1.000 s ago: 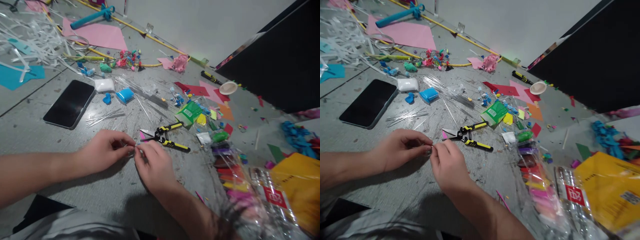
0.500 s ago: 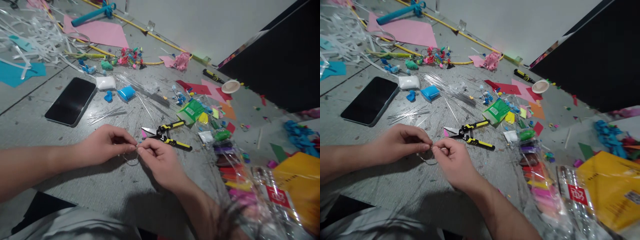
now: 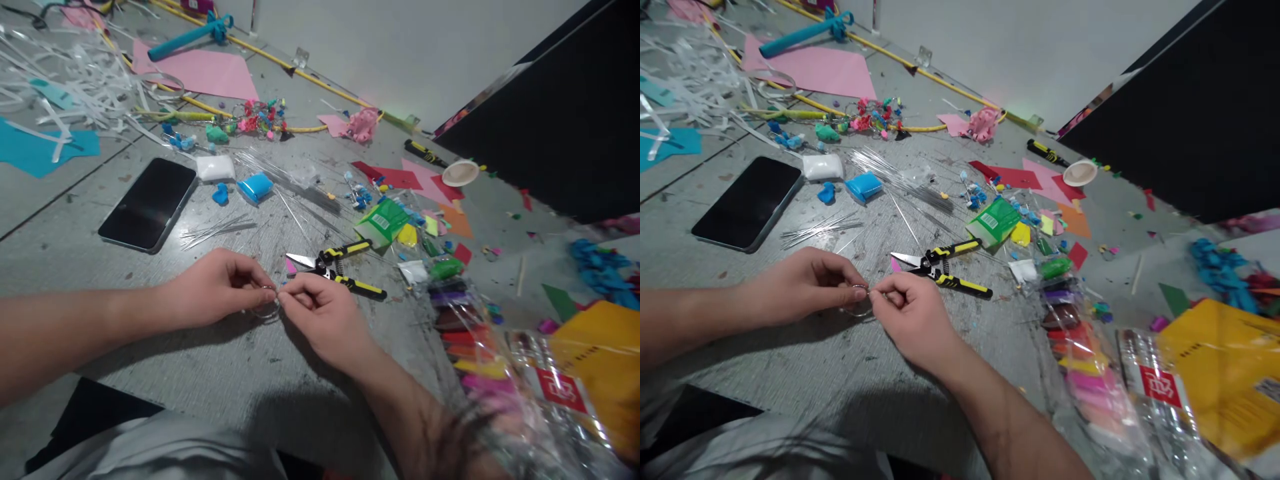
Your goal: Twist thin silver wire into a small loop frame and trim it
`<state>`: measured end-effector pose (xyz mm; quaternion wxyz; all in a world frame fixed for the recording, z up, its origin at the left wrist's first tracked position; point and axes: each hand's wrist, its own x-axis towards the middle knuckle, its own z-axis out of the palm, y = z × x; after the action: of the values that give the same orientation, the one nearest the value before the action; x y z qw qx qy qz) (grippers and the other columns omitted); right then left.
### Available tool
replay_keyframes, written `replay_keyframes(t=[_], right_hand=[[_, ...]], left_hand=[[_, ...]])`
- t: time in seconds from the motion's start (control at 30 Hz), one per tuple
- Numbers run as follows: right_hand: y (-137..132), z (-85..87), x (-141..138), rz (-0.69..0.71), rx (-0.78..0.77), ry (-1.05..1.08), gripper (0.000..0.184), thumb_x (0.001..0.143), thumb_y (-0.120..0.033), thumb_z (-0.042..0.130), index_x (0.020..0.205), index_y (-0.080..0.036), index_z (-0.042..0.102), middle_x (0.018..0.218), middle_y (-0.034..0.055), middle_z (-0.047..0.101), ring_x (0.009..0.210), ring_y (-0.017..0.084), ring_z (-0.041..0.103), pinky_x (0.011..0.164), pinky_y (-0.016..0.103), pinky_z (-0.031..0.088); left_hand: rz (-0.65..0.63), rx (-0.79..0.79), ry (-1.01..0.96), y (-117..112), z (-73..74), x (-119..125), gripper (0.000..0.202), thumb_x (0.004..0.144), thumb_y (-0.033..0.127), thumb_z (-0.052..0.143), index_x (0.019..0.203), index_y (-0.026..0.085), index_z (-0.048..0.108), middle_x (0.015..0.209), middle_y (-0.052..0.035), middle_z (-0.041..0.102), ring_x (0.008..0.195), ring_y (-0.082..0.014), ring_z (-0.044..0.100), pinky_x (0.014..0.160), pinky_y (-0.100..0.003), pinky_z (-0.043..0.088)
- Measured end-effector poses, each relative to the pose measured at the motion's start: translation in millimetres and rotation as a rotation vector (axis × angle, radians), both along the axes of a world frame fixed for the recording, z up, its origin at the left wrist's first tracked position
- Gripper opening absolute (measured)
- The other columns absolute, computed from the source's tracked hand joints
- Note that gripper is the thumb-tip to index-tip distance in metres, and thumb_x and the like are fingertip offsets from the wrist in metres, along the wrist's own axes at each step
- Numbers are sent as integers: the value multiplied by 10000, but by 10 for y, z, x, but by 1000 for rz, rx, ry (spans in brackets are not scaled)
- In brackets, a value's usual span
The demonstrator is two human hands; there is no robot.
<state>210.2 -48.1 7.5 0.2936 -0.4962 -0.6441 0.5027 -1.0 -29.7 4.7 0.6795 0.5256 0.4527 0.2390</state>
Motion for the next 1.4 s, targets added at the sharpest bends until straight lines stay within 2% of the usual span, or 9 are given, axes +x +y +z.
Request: replay_keyframes(t=[0.13,0.23,0.33,0.47,0.53,0.63,0.83,1.13,1.4], right_hand=[[-86,-42,-58,-4,593,-290,209,963,-202,564,790,-206,680,691,-8,555,635,152,515,613,294,410],[-109,-45,-61,36,710,-341,219,982,-177,524,807,-205,653,733,16,601,669,166,555,630,300,436],[-72,37,-27,86,537,-258,201,965,-200,560,782,-201,643,689,-16,547,628,143,515,598,281,401],[-2,133,32,120,-9,-1,215,939,-302,623,753,-194,622,618,-59,463,539,101,403,512,244,314],[18,105,55,111,-288,151,235,926,-384,666,790,-196,625,552,-86,430,472,85,335,462,234,253],[39,-18,79,88,-495,340,280,870,-448,759,817,-195,651,497,-94,450,428,77,322,436,224,234],[73,-190,71,49,-513,471,294,842,-449,815,814,-184,691,547,-69,512,452,73,373,461,221,254],[27,-132,8,10,-519,549,285,795,-393,867,747,-190,673,647,-60,492,545,85,372,537,253,246],[-9,-77,-115,-85,-702,636,346,660,-383,934,684,-155,675,619,-39,507,588,89,375,575,237,278]], left_hand=[[81,14,43,-37,56,48,129,832,276,791,844,148,783,704,-35,761,652,-142,679,630,-243,549],[80,24,13,-39,62,49,153,815,299,808,834,149,782,726,-48,769,686,-163,695,662,-270,564],[33,25,-9,-18,35,21,171,802,312,831,852,152,799,732,-53,768,692,-165,692,673,-279,561],[-53,13,-76,17,1,-14,189,791,323,856,839,145,815,734,-61,760,675,-148,662,649,-266,532],[-66,-3,-114,24,-1,-18,190,777,319,870,813,143,807,720,-55,749,669,-142,649,649,-265,531],[-54,-19,-145,17,0,-12,207,761,320,886,797,143,786,711,-46,736,659,-135,635,637,-263,524],[3,-29,-162,-1,-15,5,203,782,311,860,825,143,754,737,-42,725,665,-128,616,628,-263,501],[21,32,-120,-6,27,-1,167,779,293,841,802,152,755,779,-40,733,663,-126,608,618,-258,507],[37,89,-115,-26,-32,-2,155,773,292,847,802,157,778,815,-65,766,766,-178,686,760,-328,571]])
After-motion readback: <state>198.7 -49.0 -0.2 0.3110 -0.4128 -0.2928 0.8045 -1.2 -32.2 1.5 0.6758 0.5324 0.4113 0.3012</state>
